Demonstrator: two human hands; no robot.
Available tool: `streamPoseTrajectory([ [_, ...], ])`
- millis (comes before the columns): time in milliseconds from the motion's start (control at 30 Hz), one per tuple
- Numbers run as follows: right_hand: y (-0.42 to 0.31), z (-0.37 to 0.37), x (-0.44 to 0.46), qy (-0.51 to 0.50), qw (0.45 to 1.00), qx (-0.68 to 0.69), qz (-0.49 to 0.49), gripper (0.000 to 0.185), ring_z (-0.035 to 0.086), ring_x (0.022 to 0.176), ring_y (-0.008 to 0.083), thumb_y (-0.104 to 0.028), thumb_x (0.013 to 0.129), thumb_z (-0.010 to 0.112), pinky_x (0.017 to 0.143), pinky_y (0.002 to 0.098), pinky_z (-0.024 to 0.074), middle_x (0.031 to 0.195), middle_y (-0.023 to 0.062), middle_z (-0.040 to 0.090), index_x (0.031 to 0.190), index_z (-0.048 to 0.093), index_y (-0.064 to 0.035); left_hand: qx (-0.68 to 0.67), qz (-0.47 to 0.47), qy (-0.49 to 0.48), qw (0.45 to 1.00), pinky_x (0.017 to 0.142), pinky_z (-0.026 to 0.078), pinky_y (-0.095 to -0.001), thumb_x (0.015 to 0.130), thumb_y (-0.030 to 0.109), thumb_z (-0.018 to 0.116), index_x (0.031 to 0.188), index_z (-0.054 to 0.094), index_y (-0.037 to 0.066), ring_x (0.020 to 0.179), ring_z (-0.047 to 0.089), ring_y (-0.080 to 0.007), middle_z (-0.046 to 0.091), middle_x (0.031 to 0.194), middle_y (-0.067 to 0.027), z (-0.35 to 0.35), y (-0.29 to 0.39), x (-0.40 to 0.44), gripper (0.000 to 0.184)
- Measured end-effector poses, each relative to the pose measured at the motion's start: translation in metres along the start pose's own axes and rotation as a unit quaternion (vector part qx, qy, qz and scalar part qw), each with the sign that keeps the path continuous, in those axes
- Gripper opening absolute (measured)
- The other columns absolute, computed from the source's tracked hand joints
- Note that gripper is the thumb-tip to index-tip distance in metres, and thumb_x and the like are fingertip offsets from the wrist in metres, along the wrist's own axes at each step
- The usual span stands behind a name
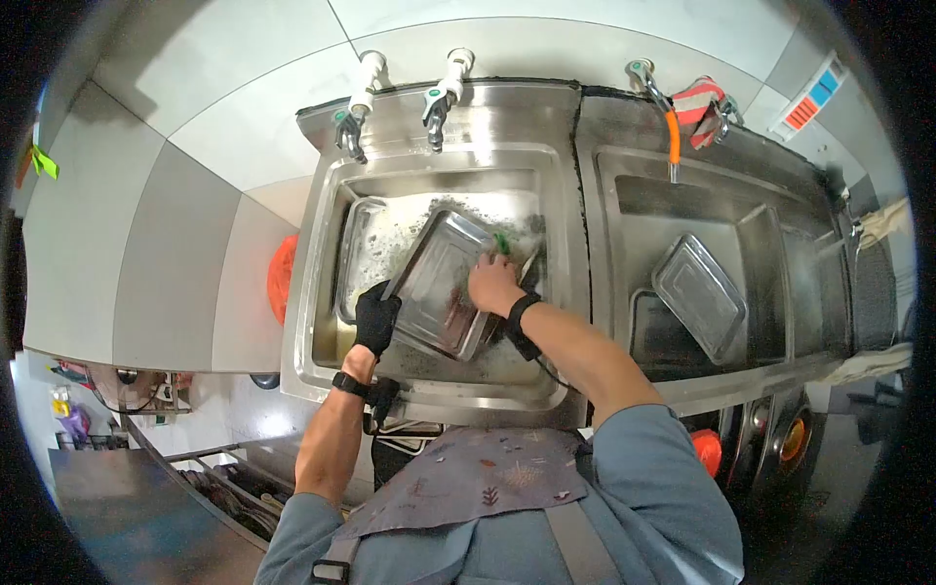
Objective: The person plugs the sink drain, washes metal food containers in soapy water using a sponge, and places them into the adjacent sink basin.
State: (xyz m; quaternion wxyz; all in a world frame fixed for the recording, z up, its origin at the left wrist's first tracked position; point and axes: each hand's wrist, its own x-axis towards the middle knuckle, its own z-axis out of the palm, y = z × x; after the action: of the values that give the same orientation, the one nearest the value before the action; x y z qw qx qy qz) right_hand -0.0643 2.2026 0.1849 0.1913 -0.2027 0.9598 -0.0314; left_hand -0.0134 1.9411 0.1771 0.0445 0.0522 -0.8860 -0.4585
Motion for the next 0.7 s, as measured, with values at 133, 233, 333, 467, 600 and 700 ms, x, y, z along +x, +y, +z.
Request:
streamPoseTrajectory([
  [133, -0.038, -0.007, -0.017, -0.099, 0.992, -0.015, -0.070, 0.042, 0.048, 0.121, 0.0502, -0.015, 0.090, 0.061, 0.096, 0.0590, 0.0474, 0.135, 0.0325, 0.045, 0.122, 0.059, 0.0134, -0.048, -0.061, 0.012, 0.997, 0.079, 0.054, -0.0376, 0.082, 0.010, 0.065, 0.118, 0.071, 0.000, 0.089, 0.072, -0.0315, 0.074, 0.101, -0.0231, 0.005, 0.015, 0.007, 0.038],
  [233, -0.074, -0.014, -0.035, -0.109, 0.988, -0.006, -0.112, 0.047, 0.048, 0.120, 0.0499, -0.015, 0.090, 0.060, 0.096, 0.0577, 0.0464, 0.133, 0.0351, 0.047, 0.124, 0.053, 0.0175, -0.016, -0.007, 0.097, 0.995, 0.072, 0.051, -0.0352, 0.084, 0.009, 0.066, 0.111, 0.072, -0.003, 0.076, 0.067, -0.0216, 0.074, 0.086, -0.0162, 0.012, 0.031, 0.009, 0.030],
  [333, -0.101, 0.011, -0.039, -0.041, 0.987, 0.151, -0.032, 0.050, 0.052, 0.114, 0.0520, -0.017, 0.090, 0.061, 0.093, 0.0551, 0.0479, 0.124, 0.0362, 0.054, 0.126, 0.052, 0.0172, -0.011, -0.010, 0.117, 0.993, 0.075, 0.051, -0.0370, 0.084, 0.008, 0.067, 0.109, 0.073, -0.002, 0.078, 0.068, -0.0243, 0.074, 0.087, -0.0170, 0.029, 0.005, 0.022, 0.028],
  [467, -0.085, 0.000, -0.042, -0.005, 0.920, 0.374, -0.118, 0.048, 0.059, 0.108, 0.0504, -0.021, 0.090, 0.064, 0.091, 0.0473, 0.0512, 0.116, 0.0346, 0.062, 0.125, 0.056, 0.0111, -0.051, -0.016, 0.122, 0.991, 0.079, 0.051, -0.0387, 0.086, 0.010, 0.068, 0.109, 0.072, -0.001, 0.085, 0.069, -0.0274, 0.074, 0.092, -0.0182, 0.011, 0.026, 0.023, 0.025],
  [600, -0.046, -0.007, -0.040, -0.023, 0.938, 0.284, -0.195, 0.049, 0.060, 0.114, 0.0427, -0.020, 0.091, 0.062, 0.095, 0.0447, 0.0497, 0.126, 0.0266, 0.062, 0.130, 0.055, 0.0088, -0.033, 0.068, 0.169, 0.983, 0.082, 0.053, -0.0375, 0.089, 0.005, 0.064, 0.107, 0.073, 0.001, 0.089, 0.072, -0.0301, 0.074, 0.097, -0.0186, -0.017, 0.063, 0.026, 0.020],
  [700, -0.016, 0.006, -0.016, -0.092, 0.979, 0.155, -0.093, 0.050, 0.062, 0.112, 0.0390, -0.018, 0.092, 0.061, 0.096, 0.0469, 0.0494, 0.129, 0.0228, 0.061, 0.135, 0.053, 0.0067, -0.045, 0.208, 0.143, 0.967, 0.093, 0.052, -0.0380, 0.088, -0.007, 0.055, 0.113, 0.072, 0.004, 0.102, 0.069, -0.0318, 0.072, 0.107, -0.0179, -0.036, 0.104, 0.014, 0.031],
])
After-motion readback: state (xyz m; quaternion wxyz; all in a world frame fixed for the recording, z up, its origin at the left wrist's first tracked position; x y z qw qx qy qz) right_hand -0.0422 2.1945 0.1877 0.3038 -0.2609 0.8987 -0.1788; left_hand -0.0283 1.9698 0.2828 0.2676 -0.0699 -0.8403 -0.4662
